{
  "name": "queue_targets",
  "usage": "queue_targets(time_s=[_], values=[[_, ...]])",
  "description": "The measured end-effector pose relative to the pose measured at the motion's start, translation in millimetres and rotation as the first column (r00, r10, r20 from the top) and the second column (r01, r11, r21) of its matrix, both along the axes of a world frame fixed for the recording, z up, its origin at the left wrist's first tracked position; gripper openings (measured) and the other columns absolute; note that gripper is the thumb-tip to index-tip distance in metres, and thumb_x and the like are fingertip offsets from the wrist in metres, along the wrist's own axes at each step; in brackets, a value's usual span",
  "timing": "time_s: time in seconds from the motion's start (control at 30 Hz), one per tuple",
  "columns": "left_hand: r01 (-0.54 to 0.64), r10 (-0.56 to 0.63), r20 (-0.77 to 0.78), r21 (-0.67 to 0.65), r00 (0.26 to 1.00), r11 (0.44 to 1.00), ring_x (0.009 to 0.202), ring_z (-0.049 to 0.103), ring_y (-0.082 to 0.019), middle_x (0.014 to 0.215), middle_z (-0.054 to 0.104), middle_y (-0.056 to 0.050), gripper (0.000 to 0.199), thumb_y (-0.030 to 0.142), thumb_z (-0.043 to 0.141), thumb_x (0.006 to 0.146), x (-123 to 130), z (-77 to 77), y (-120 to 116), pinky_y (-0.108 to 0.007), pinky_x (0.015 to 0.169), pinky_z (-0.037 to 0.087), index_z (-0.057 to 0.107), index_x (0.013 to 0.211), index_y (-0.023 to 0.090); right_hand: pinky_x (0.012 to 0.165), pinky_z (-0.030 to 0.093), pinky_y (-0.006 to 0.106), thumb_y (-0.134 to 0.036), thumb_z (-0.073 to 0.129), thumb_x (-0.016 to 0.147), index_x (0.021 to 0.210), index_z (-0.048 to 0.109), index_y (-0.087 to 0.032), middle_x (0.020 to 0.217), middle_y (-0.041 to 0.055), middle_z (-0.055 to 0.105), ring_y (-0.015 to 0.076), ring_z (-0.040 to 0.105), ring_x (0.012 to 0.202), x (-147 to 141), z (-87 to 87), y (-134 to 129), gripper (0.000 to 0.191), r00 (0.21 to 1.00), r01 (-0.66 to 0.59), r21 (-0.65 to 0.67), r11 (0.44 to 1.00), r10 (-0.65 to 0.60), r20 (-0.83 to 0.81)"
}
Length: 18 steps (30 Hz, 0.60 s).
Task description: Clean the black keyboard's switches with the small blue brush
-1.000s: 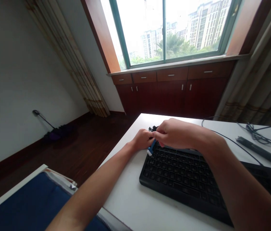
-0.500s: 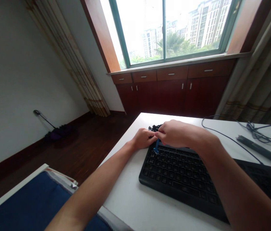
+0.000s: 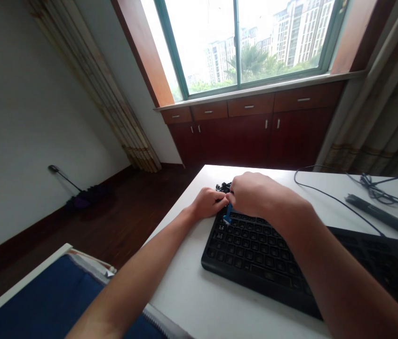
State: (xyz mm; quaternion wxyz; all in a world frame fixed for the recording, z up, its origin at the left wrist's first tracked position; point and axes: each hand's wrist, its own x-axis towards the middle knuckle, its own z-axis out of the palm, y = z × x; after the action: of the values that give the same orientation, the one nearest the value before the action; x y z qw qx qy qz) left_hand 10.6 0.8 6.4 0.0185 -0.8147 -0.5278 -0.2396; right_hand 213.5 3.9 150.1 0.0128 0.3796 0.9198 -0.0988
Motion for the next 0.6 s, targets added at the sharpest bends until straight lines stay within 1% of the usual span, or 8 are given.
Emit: queue_targets(time_s=[0.13, 0.33, 0.43, 0.6], values=[[0.000, 0.000, 0.002, -0.004, 1.000, 1.000, 0.045, 0.033, -0.006, 0.044, 0.041, 0.004, 0.044, 0.033, 0.047, 0.088, 0, -1.1, 0, -0.021, 0.050, 0.026, 0.053, 0.049, 0.013, 0.059, 0.044, 0.030, -0.037, 0.058, 0.082, 0.094, 0.075, -0.018, 0.087, 0.0138, 0.072, 0.0255, 0.066, 0.077, 1, -3.4, 1, 0.028, 1.000, 0.002, 0.017, 1.000, -0.002, -0.005], [-0.008, 0.008, 0.006, -0.006, 1.000, 1.000, 0.046, 0.032, -0.006, 0.044, 0.039, 0.004, 0.043, 0.031, 0.047, 0.088, 1, -0.4, -1, -0.020, 0.050, 0.026, 0.055, 0.050, 0.013, 0.058, 0.043, 0.031, -0.040, 0.056, 0.083, 0.090, 0.075, -0.019, 0.083, 0.0113, 0.071, 0.0231, 0.065, 0.069, 4, -7.9, 9, 0.029, 1.000, -0.004, -0.006, 1.000, 0.004, -0.006], [-0.008, 0.008, 0.012, -0.003, 1.000, 1.000, 0.046, 0.031, -0.005, 0.044, 0.039, 0.004, 0.042, 0.030, 0.049, 0.087, -1, -1.3, 0, -0.020, 0.050, 0.026, 0.054, 0.050, 0.013, 0.059, 0.044, 0.032, -0.040, 0.057, 0.083, 0.091, 0.074, -0.019, 0.083, 0.0110, 0.071, 0.0233, 0.065, 0.069, 3, -8.2, 10, 0.028, 1.000, -0.014, -0.015, 1.000, 0.014, 0.000], [0.005, -0.005, 0.029, 0.004, 1.000, 1.000, 0.046, 0.031, -0.005, 0.044, 0.040, 0.004, 0.041, 0.031, 0.050, 0.086, -1, -2.7, 1, -0.020, 0.049, 0.026, 0.052, 0.049, 0.013, 0.061, 0.045, 0.032, -0.043, 0.054, 0.085, 0.095, 0.075, -0.020, 0.085, 0.0121, 0.071, 0.0243, 0.066, 0.073, 2, -8.4, 9, 0.032, 1.000, -0.025, -0.012, 1.000, 0.025, -0.015]])
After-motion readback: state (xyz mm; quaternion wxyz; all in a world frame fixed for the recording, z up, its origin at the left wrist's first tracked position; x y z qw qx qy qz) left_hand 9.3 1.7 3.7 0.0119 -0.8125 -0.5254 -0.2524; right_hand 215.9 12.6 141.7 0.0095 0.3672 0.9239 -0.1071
